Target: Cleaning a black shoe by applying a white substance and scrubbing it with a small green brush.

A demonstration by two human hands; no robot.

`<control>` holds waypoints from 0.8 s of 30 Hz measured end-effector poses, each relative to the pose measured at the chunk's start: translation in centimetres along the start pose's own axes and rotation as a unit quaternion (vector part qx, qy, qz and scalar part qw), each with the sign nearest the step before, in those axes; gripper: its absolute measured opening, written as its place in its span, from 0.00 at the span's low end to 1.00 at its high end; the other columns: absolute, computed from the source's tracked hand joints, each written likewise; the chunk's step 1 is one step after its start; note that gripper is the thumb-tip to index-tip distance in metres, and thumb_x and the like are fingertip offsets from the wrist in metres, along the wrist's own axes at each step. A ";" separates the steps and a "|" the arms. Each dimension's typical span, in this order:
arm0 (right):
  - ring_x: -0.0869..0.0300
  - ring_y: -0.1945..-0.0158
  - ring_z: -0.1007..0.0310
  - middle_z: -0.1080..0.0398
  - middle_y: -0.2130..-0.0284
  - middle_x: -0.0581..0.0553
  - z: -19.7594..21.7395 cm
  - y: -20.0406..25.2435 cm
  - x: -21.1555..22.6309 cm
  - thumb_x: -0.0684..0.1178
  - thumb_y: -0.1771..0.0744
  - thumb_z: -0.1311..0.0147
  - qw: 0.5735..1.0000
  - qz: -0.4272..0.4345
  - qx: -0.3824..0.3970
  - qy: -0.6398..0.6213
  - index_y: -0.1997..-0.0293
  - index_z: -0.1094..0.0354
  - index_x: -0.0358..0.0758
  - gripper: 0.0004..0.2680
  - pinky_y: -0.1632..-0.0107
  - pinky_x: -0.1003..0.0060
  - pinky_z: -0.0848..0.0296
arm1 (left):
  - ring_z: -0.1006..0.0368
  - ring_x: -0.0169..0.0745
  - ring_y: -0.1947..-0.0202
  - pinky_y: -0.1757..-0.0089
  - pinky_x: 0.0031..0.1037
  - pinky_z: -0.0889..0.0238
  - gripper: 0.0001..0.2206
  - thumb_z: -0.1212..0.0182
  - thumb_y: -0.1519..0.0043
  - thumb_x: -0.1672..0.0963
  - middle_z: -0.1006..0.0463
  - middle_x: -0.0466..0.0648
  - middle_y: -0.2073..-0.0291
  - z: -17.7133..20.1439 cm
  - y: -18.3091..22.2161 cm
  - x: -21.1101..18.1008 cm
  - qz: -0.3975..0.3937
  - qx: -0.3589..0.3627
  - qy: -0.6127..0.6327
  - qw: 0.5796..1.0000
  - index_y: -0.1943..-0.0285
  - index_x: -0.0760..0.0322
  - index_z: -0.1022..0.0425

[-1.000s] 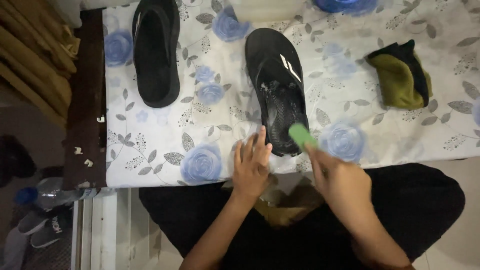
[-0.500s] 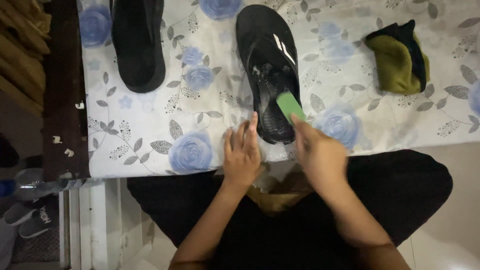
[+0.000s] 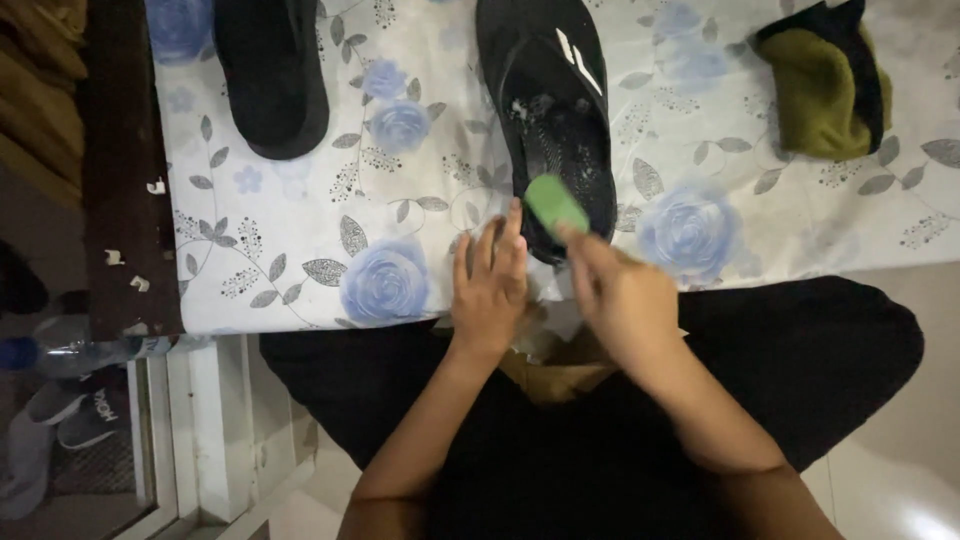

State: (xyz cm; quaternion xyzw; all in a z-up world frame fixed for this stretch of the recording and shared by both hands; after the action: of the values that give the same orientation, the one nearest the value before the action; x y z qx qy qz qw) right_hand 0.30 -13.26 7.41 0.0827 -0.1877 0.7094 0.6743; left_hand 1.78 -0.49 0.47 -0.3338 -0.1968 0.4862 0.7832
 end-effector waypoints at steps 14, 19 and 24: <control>0.44 0.79 0.30 0.31 0.83 0.41 0.7 1.4 0.1 0.49 0.37 0.53 0.999 0.003 0.036 0.011 0.58 0.34 0.53 0.07 0.75 0.50 0.33 | 0.30 0.48 0.53 0.53 0.43 0.40 0.27 0.55 0.44 0.67 0.36 0.54 0.43 -0.5 0.7 -0.1 0.010 0.057 -0.012 0.998 0.35 0.73 0.56; 0.46 0.81 0.30 0.33 0.86 0.43 0.8 0.9 -2.6 0.53 0.36 0.51 0.989 -0.033 0.007 0.142 0.60 0.31 0.55 0.05 0.76 0.54 0.32 | 0.30 0.49 0.52 0.52 0.45 0.41 0.26 0.57 0.43 0.67 0.39 0.54 0.41 -0.3 0.3 -0.1 0.007 0.040 -0.002 0.999 0.34 0.74 0.58; 0.42 0.82 0.31 0.32 0.85 0.39 0.2 1.1 0.4 0.51 0.36 0.54 0.998 -0.016 0.038 0.045 0.58 0.33 0.51 0.06 0.77 0.50 0.33 | 0.31 0.47 0.51 0.52 0.43 0.40 0.25 0.57 0.42 0.67 0.37 0.53 0.42 -0.2 0.3 -0.1 0.006 0.049 -0.009 0.999 0.35 0.73 0.56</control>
State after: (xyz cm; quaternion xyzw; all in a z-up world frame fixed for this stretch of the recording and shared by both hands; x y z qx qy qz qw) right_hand -0.89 -13.02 7.57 0.0789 -0.1288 0.7079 0.6900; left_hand 1.69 -0.55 0.07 -0.2917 -0.1781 0.5028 0.7940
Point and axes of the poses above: each hand's wrist, its own y-axis away from the middle knuckle, its own z-axis out of the back of the hand, x = y × z, the point moved 2 cm from there along -y, towards the middle knuckle
